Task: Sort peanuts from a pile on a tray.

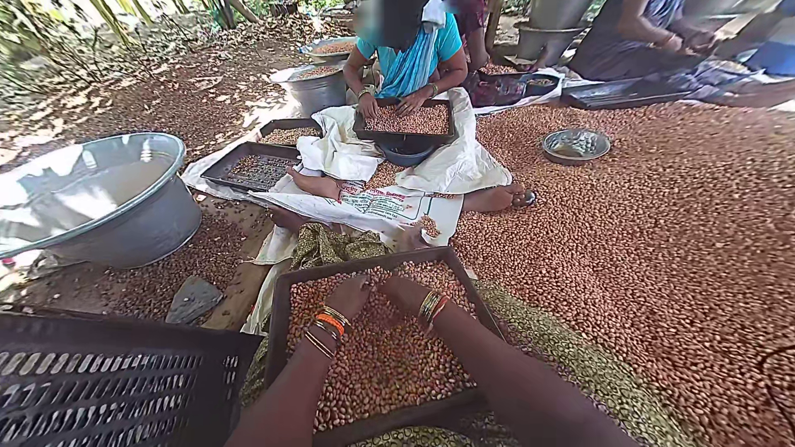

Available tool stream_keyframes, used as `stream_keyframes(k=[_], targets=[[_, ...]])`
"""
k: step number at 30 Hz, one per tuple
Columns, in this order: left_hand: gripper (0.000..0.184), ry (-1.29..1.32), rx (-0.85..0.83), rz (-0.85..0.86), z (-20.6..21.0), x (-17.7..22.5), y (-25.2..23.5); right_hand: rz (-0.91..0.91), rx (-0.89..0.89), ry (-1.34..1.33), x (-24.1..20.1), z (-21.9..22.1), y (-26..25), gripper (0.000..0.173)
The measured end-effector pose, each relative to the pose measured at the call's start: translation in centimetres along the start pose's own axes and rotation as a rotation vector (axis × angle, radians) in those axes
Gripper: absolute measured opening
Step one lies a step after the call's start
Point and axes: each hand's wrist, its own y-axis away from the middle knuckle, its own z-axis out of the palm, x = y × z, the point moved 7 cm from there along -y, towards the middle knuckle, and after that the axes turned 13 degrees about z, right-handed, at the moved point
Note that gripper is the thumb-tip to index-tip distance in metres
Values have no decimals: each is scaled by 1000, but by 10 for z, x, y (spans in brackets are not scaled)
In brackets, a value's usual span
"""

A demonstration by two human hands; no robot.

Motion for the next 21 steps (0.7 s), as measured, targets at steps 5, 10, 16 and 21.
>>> stream_keyframes(k=[5, 10, 16, 21], targets=[[27, -26, -546, 331, 39, 25, 16, -175, -295, 21, 16, 3, 36, 23], [23, -61, -682, 295, 36, 15, 31, -39, -110, 50, 35, -38, 41, 26], [28, -147, -135, -70, -36, -33, 26, 96, 203, -41, 10, -18, -2, 34], [14, 364, 158, 4, -28, -17, 19, 172, 216, 6, 10, -6, -9, 29]])
